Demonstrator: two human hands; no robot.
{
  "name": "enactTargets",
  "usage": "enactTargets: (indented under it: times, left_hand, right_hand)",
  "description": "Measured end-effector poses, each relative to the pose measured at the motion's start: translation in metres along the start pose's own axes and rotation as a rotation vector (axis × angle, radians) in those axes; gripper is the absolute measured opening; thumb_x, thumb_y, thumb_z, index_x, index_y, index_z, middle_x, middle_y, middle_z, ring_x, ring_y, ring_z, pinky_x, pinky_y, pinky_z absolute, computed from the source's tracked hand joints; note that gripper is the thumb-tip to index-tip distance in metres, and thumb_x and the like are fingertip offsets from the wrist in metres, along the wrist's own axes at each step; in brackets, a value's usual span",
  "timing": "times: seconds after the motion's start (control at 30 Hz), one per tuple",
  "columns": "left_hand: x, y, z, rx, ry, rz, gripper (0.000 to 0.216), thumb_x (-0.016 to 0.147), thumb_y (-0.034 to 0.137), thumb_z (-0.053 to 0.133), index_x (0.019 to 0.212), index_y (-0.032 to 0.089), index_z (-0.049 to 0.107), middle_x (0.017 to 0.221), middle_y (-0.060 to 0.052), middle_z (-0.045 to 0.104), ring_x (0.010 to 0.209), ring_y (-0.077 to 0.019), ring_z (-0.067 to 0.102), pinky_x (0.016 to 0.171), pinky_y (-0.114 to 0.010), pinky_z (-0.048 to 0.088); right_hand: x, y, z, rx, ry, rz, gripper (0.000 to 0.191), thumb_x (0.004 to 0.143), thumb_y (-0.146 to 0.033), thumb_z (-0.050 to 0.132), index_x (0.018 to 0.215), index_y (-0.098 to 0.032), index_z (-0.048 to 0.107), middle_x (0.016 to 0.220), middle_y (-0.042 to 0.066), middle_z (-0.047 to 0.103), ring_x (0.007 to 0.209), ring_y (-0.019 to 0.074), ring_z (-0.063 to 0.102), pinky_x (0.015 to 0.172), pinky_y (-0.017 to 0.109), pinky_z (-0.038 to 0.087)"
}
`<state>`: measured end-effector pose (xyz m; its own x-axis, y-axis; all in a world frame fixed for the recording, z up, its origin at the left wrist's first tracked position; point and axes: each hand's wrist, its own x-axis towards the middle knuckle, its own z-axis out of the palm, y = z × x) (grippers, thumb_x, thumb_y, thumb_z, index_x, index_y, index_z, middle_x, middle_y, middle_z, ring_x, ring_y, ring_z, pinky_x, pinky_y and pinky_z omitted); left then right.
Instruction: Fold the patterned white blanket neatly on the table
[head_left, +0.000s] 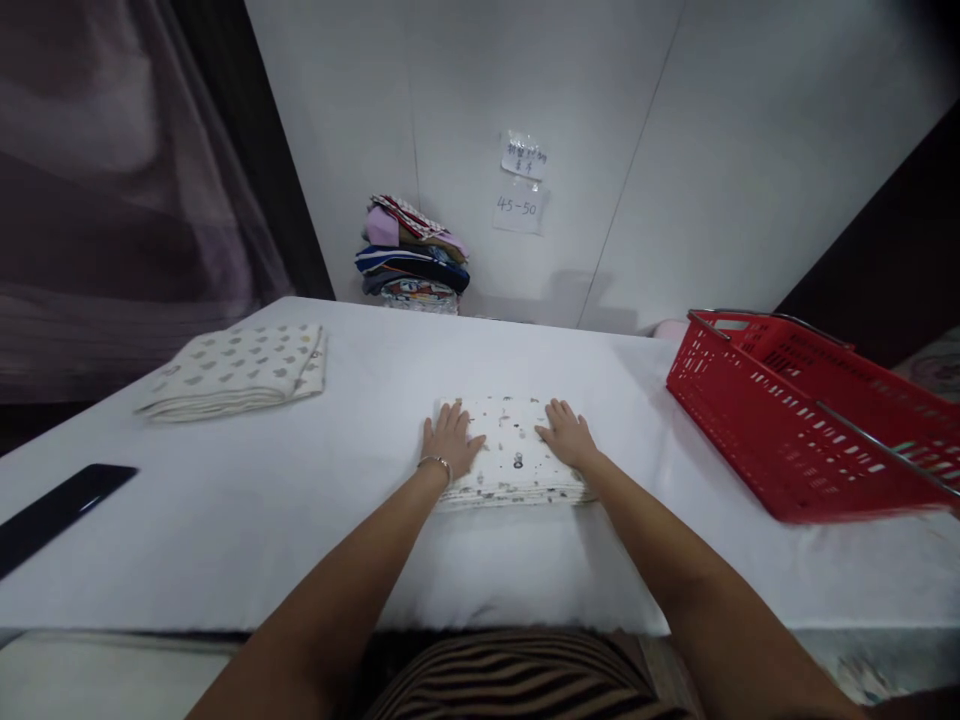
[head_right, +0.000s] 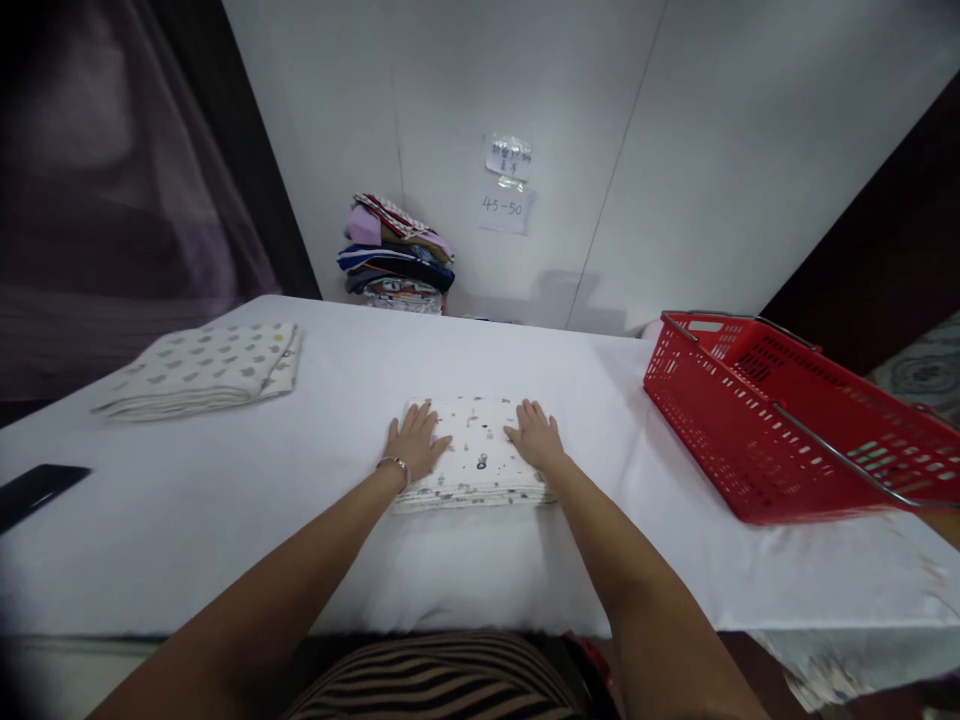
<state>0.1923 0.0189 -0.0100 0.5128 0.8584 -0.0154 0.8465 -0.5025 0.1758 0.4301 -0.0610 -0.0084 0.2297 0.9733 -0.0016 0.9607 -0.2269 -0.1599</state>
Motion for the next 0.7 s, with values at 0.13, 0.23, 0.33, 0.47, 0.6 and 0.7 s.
enactTargets:
  times: [0.13, 0.23, 0.33, 0.47, 0.6, 0.7]
  left_hand:
    - [-0.005, -0.004, 0.005, 0.008, 0.0, 0.004, 0.065, 0.087, 0.055, 0.024, 0.141, 0.019, 0.029, 0.153, -0.006, 0.01, 0.14, -0.0274, 0.002, 0.109, -0.054, 0.011]
    - [-0.004, -0.004, 0.0, -0.003, -0.01, 0.009, 0.063, 0.087, 0.055, 0.026, 0.139, 0.021, 0.031, 0.153, -0.005, 0.01, 0.14, -0.0274, 0.004, 0.108, -0.055, 0.014]
    - [0.004, -0.002, -0.011, -0.031, -0.025, 0.006, 0.061, 0.086, 0.055, 0.028, 0.137, 0.021, 0.035, 0.152, -0.006, 0.015, 0.139, -0.0288, 0.009, 0.107, -0.058, 0.016]
    - [0.023, 0.005, -0.022, -0.034, 0.062, 0.02, 0.062, 0.087, 0.055, 0.024, 0.137, 0.019, 0.035, 0.149, -0.009, 0.023, 0.138, -0.0286, 0.014, 0.108, -0.056, 0.012]
    - [0.033, 0.005, -0.011, -0.008, 0.08, 0.029, 0.061, 0.088, 0.053, 0.024, 0.138, 0.019, 0.034, 0.149, -0.008, 0.024, 0.138, -0.0268, 0.014, 0.11, -0.052, 0.008]
    - [0.033, -0.002, 0.003, -0.009, 0.07, 0.009, 0.063, 0.088, 0.054, 0.022, 0.139, 0.019, 0.031, 0.149, -0.008, 0.024, 0.138, -0.0264, 0.013, 0.11, -0.052, 0.008]
  right_hand:
    - [-0.008, 0.008, 0.01, 0.022, 0.009, 0.012, 0.061, 0.092, -0.05, 0.026, 0.143, -0.016, 0.023, 0.152, 0.008, 0.013, 0.139, 0.0234, 0.007, 0.106, 0.041, 0.021]
    - [-0.007, 0.006, 0.008, 0.019, -0.009, 0.007, 0.06, 0.092, -0.049, 0.026, 0.142, -0.016, 0.024, 0.152, 0.008, 0.012, 0.139, 0.0238, 0.007, 0.106, 0.044, 0.02]
    - [-0.001, 0.002, -0.001, 0.002, -0.054, 0.015, 0.06, 0.092, -0.051, 0.026, 0.141, -0.017, 0.026, 0.152, 0.008, 0.014, 0.139, 0.0247, 0.008, 0.107, 0.05, 0.013]
    - [0.015, -0.009, -0.009, -0.008, -0.03, -0.007, 0.064, 0.09, -0.056, 0.025, 0.141, -0.017, 0.028, 0.151, 0.011, 0.015, 0.139, 0.026, 0.008, 0.108, 0.052, 0.006]
    - [0.024, -0.018, 0.001, -0.003, -0.007, -0.029, 0.064, 0.091, -0.056, 0.021, 0.142, -0.017, 0.025, 0.15, 0.01, 0.019, 0.139, 0.0245, 0.01, 0.109, 0.048, 0.006]
    - [0.022, -0.018, 0.013, -0.026, 0.056, -0.038, 0.062, 0.092, -0.053, 0.021, 0.142, -0.016, 0.026, 0.15, 0.01, 0.022, 0.138, 0.0242, 0.012, 0.109, 0.046, 0.005]
